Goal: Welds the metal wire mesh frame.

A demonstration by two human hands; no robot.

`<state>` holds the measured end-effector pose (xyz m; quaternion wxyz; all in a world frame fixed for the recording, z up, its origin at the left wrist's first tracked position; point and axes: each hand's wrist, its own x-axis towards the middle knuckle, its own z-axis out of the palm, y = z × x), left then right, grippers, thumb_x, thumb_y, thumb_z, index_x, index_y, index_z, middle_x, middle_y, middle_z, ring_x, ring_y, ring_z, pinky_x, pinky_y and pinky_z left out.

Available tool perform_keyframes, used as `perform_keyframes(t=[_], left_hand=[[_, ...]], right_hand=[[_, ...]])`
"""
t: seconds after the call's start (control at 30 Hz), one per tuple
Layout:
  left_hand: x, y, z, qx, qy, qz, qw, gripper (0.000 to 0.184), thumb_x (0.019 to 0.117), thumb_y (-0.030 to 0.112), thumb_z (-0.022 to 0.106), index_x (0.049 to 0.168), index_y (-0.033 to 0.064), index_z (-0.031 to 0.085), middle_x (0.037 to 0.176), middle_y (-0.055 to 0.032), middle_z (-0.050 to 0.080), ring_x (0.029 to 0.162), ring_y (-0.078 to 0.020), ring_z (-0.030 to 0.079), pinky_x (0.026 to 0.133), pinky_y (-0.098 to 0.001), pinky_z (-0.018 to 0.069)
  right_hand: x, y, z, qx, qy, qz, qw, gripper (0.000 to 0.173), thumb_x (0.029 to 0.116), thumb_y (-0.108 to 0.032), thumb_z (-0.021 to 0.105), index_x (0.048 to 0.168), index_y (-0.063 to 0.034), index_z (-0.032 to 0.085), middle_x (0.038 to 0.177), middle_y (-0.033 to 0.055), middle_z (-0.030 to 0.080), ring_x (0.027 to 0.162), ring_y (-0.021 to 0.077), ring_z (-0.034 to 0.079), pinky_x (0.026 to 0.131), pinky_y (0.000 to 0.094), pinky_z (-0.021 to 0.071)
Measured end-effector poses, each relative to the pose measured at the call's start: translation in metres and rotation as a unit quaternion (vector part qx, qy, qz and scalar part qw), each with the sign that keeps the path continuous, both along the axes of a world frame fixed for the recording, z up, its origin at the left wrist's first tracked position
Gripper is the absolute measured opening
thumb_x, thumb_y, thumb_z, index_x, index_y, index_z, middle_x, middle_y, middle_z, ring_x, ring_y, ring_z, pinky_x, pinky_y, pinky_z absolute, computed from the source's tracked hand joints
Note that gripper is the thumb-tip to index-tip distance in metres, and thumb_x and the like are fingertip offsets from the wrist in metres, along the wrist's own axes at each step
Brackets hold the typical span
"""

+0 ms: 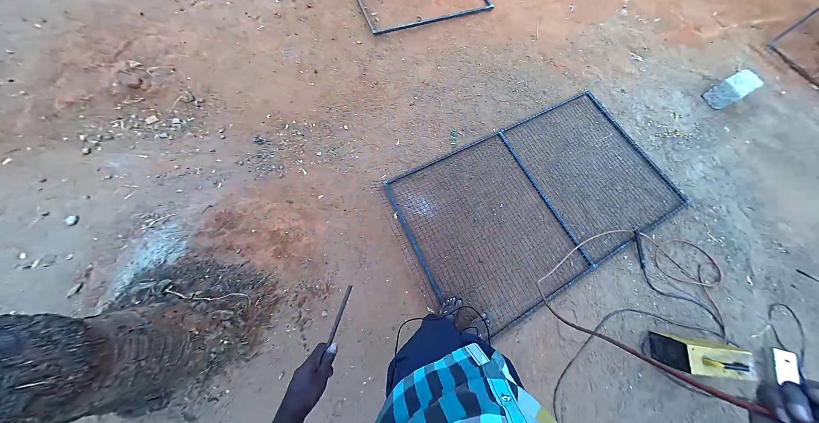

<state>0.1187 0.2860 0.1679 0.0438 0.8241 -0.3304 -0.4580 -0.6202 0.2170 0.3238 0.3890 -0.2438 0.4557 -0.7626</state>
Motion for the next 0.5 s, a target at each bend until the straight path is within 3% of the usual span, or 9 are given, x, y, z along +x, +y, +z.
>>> perform_keyframes(t=[0.07, 0.17, 0.3, 0.4, 0.5], left_hand=[[0.009, 0.014, -0.017, -0.032, 0.001, 0.0, 0.999, 0.053, 0.1096, 0.049, 0.036, 0.121, 0.0028, 0.059, 0.083, -0.0128, 0.063, 0.065, -0.0269, 0.06, 0.063, -0.0484, 0.0535], [0.029, 0.038, -0.053, -0.068, 0.011, 0.001, 0.998, 0.05, 0.1083, 0.05, 0.038, 0.12, 0.0063, 0.059, 0.073, -0.0077, 0.06, 0.056, -0.0221, 0.057, 0.052, -0.044, 0.0506], [0.031, 0.043, -0.058, -0.052, 0.023, 0.011, 0.998, 0.051, 0.1084, 0.052, 0.037, 0.12, 0.0063, 0.058, 0.071, -0.008, 0.059, 0.054, -0.0216, 0.055, 0.049, -0.0425, 0.0495], [0.034, 0.05, -0.064, -0.037, 0.022, 0.016, 0.999, 0.05, 0.1083, 0.053, 0.038, 0.118, 0.0082, 0.058, 0.07, -0.0081, 0.059, 0.052, -0.022, 0.054, 0.048, -0.0417, 0.049], [0.034, 0.054, -0.069, -0.028, 0.015, 0.027, 0.999, 0.047, 0.1094, 0.05, 0.039, 0.117, 0.0084, 0.058, 0.069, -0.0088, 0.058, 0.051, -0.0223, 0.054, 0.047, -0.0417, 0.0484]], right_hand=[[0.001, -0.002, 0.001, 0.024, -0.03, -0.022, 0.999, 0.061, 0.1105, -0.051, 0.016, 0.103, -0.0121, 0.062, 0.063, 0.0019, 0.063, 0.044, 0.0114, 0.055, 0.042, 0.0273, 0.0499], [0.008, 0.0, 0.003, 0.043, -0.055, -0.062, 0.996, 0.057, 0.1101, -0.051, 0.016, 0.112, -0.0143, 0.06, 0.062, -0.0013, 0.059, 0.042, 0.0083, 0.051, 0.04, 0.0244, 0.0472], [0.013, 0.009, -0.002, 0.053, -0.065, -0.08, 0.993, 0.052, 0.1102, -0.049, 0.019, 0.109, -0.0162, 0.059, 0.06, -0.0019, 0.057, 0.04, 0.0073, 0.049, 0.039, 0.0235, 0.0456], [0.012, 0.015, -0.012, 0.067, -0.069, -0.082, 0.992, 0.053, 0.11, -0.05, 0.019, 0.117, -0.0151, 0.057, 0.062, -0.0024, 0.057, 0.041, 0.0074, 0.049, 0.039, 0.0233, 0.0458], [0.013, 0.013, -0.013, 0.083, -0.078, -0.092, 0.989, 0.055, 0.1098, -0.052, 0.017, 0.113, -0.0151, 0.058, 0.061, -0.0025, 0.057, 0.04, 0.0069, 0.048, 0.038, 0.023, 0.0446]])
